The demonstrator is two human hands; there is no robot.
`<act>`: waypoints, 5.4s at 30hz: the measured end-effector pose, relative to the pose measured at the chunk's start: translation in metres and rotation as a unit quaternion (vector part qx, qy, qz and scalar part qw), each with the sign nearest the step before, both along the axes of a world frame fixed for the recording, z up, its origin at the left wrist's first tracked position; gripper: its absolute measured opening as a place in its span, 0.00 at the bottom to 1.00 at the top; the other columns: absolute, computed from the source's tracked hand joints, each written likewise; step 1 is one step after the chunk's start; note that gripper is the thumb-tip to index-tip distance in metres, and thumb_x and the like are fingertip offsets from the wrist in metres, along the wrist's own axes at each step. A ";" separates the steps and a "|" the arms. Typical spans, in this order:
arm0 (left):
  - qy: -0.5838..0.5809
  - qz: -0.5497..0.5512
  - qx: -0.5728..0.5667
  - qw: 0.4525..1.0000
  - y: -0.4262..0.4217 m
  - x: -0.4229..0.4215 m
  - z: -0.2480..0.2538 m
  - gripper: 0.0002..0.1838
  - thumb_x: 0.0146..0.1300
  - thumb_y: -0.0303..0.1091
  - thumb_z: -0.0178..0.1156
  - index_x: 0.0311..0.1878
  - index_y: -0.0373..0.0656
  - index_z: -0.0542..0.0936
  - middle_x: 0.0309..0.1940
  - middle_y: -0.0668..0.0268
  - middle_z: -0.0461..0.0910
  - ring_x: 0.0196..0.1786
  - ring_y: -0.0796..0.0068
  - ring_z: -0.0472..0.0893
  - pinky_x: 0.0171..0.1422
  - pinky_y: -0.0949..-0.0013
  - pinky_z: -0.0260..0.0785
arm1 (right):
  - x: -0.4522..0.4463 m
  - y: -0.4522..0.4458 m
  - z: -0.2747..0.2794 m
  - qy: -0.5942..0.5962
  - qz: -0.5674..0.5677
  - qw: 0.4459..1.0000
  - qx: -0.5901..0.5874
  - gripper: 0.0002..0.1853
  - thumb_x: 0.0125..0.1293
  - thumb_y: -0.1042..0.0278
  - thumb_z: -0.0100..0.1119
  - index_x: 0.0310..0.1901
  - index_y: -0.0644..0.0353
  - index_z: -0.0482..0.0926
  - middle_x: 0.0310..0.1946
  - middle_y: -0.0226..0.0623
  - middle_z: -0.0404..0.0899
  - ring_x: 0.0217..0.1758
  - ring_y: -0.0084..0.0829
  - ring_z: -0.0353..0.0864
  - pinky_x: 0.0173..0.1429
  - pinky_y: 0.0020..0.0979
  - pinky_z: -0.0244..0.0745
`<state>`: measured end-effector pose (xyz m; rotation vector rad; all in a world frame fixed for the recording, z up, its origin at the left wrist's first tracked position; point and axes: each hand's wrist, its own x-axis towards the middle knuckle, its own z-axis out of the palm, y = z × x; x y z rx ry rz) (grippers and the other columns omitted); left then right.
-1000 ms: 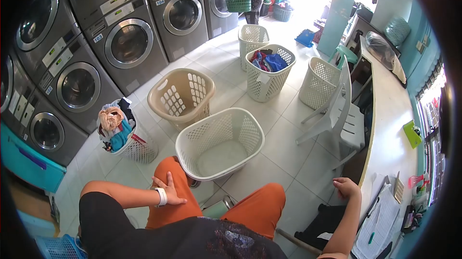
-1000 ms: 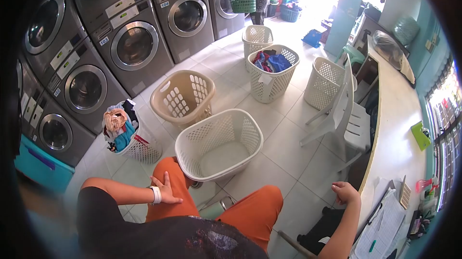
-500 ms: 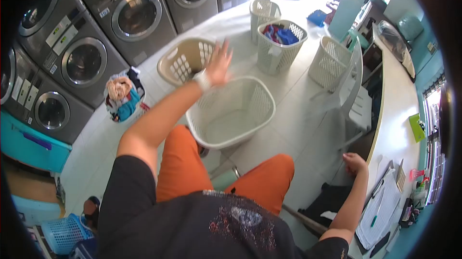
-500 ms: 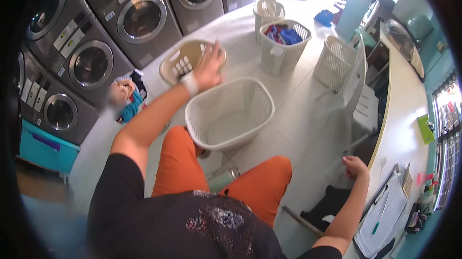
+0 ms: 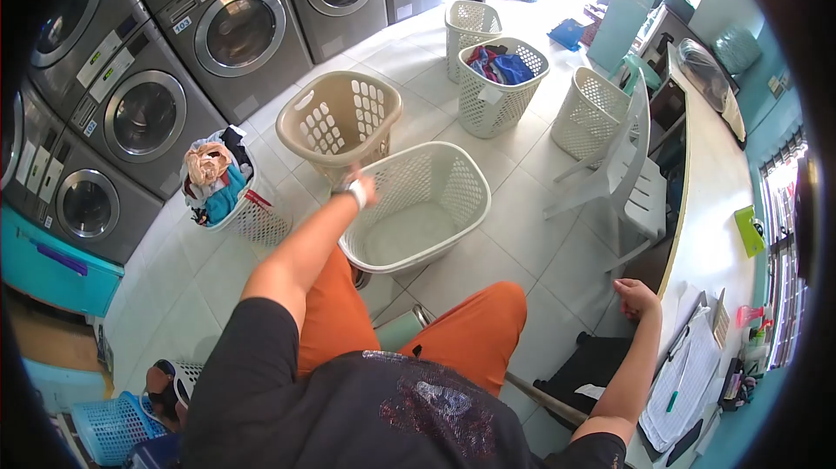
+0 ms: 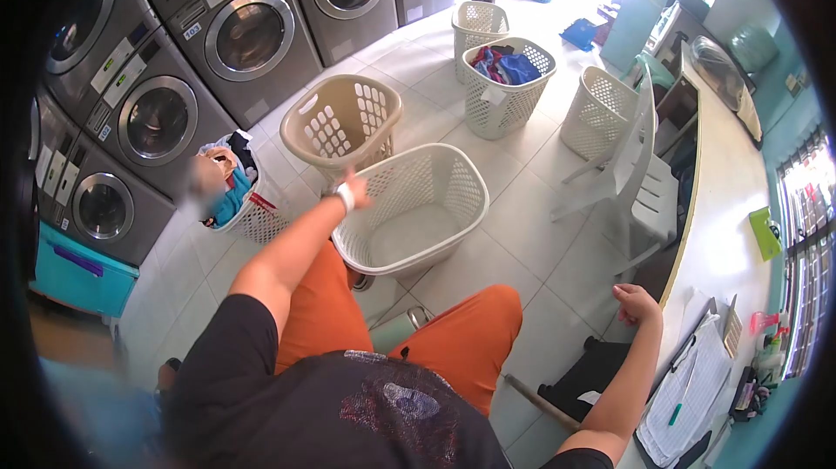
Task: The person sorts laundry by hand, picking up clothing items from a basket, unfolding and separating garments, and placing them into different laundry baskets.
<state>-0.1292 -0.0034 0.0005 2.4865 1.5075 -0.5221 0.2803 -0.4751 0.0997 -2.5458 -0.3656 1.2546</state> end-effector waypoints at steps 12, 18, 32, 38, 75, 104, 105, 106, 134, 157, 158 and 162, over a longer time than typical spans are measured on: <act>-0.175 0.227 -0.021 0.958 -0.070 -0.073 -0.099 0.58 0.52 0.47 0.66 0.71 0.43 0.31 0.55 0.38 0.66 0.53 0.46 0.74 0.59 0.57 0.67 | -0.002 -0.001 0.003 -0.014 0.025 1.000 0.000 0.23 0.67 0.52 0.50 0.59 0.54 0.71 0.16 0.35 0.73 0.14 0.23 0.68 0.20 0.29 0.67; -0.167 0.127 -0.099 0.973 -0.099 -0.019 -0.085 0.58 0.50 0.50 0.66 0.71 0.40 0.36 0.53 0.39 0.70 0.51 0.45 0.75 0.58 0.59 0.68 | -0.009 0.001 0.011 -0.023 0.016 1.000 -0.012 0.24 0.66 0.49 0.50 0.59 0.53 0.71 0.18 0.34 0.76 0.16 0.23 0.68 0.22 0.27 0.67; -0.097 -0.366 -0.325 0.867 -0.176 0.040 -0.073 0.41 0.57 0.61 0.55 0.66 0.42 0.62 0.61 0.51 0.68 0.61 0.52 0.70 0.66 0.59 0.60 | -0.012 0.004 0.014 -0.026 0.025 0.999 -0.023 0.23 0.66 0.50 0.50 0.58 0.54 0.72 0.18 0.32 0.74 0.16 0.23 0.69 0.21 0.27 0.65; -0.037 -0.308 -0.307 0.900 -0.152 0.024 -0.080 0.39 0.59 0.59 0.54 0.66 0.40 0.63 0.61 0.50 0.68 0.62 0.53 0.69 0.66 0.59 0.60 | -0.004 -0.002 0.000 0.012 0.003 1.000 0.019 0.21 0.66 0.61 0.53 0.61 0.51 0.69 0.19 0.32 0.72 0.17 0.22 0.67 0.22 0.28 0.67; -0.132 0.188 0.273 0.934 0.125 0.011 -0.105 0.21 0.53 0.46 0.62 0.50 0.48 0.77 0.68 0.57 0.55 0.71 0.52 0.51 0.65 0.36 0.48 | 0.010 -0.025 -0.027 0.008 -0.081 0.997 -0.017 0.24 0.64 0.77 0.50 0.63 0.58 0.65 0.21 0.32 0.74 0.10 0.22 0.66 0.12 0.27 0.62; -0.029 -0.302 -0.327 0.895 -0.110 0.009 -0.085 0.32 0.56 0.62 0.55 0.40 0.35 0.74 0.32 0.53 0.79 0.42 0.50 0.79 0.46 0.51 0.70 | 0.002 -0.017 -0.015 0.005 -0.036 0.999 -0.004 0.24 0.65 0.76 0.47 0.64 0.59 0.64 0.43 0.35 0.79 0.10 0.17 0.63 0.13 0.20 0.58; -0.021 -0.306 -0.372 0.876 -0.107 0.010 -0.092 0.37 0.60 0.67 0.44 0.37 0.35 0.77 0.30 0.50 0.79 0.40 0.46 0.78 0.49 0.52 0.69 | 0.003 -0.017 -0.015 0.006 -0.026 1.000 -0.009 0.24 0.65 0.75 0.47 0.63 0.59 0.65 0.42 0.35 0.79 0.10 0.17 0.63 0.13 0.20 0.58; -0.027 -0.305 -0.414 0.857 -0.100 0.014 -0.097 0.38 0.63 0.66 0.39 0.39 0.36 0.80 0.32 0.50 0.80 0.39 0.48 0.79 0.48 0.53 0.70 | 0.002 -0.016 -0.014 0.007 -0.015 1.000 -0.016 0.24 0.64 0.75 0.48 0.63 0.59 0.65 0.42 0.36 0.79 0.10 0.17 0.63 0.13 0.20 0.58; -0.562 0.045 -0.409 0.718 -0.020 -0.016 0.025 0.21 0.42 0.21 0.62 0.45 0.38 0.76 0.33 0.69 0.80 0.33 0.83 0.78 0.41 0.77 0.70 | 0.003 -0.011 -0.010 -0.022 -0.013 0.999 0.024 0.24 0.65 0.72 0.49 0.63 0.54 0.65 0.13 0.29 0.69 0.12 0.20 0.68 0.14 0.25 0.63; -0.700 -0.183 0.095 0.683 -0.079 -0.017 0.136 0.38 0.45 0.25 0.64 0.61 0.41 0.59 0.53 0.55 0.68 0.55 0.61 0.72 0.63 0.66 0.62 | -0.003 -0.002 0.004 -0.021 0.025 0.999 -0.022 0.24 0.66 0.68 0.52 0.64 0.51 0.66 0.18 0.34 0.74 0.18 0.25 0.71 0.24 0.30 0.70; -0.640 -0.185 0.108 0.738 -0.067 -0.014 0.106 0.38 0.46 0.28 0.63 0.62 0.40 0.59 0.55 0.51 0.68 0.56 0.56 0.72 0.64 0.64 0.62 | -0.004 -0.002 0.004 -0.020 0.024 0.999 -0.022 0.24 0.66 0.68 0.52 0.64 0.51 0.66 0.18 0.34 0.74 0.18 0.25 0.71 0.24 0.30 0.70; -0.070 -0.193 -0.055 0.977 -0.084 -0.036 -0.001 0.42 0.48 0.57 0.60 0.66 0.51 0.62 0.56 0.36 0.66 0.55 0.33 0.69 0.60 0.52 0.65 | -0.005 0.001 0.009 -0.028 0.033 0.999 -0.029 0.23 0.66 0.68 0.51 0.64 0.50 0.66 0.18 0.34 0.75 0.17 0.25 0.72 0.24 0.30 0.70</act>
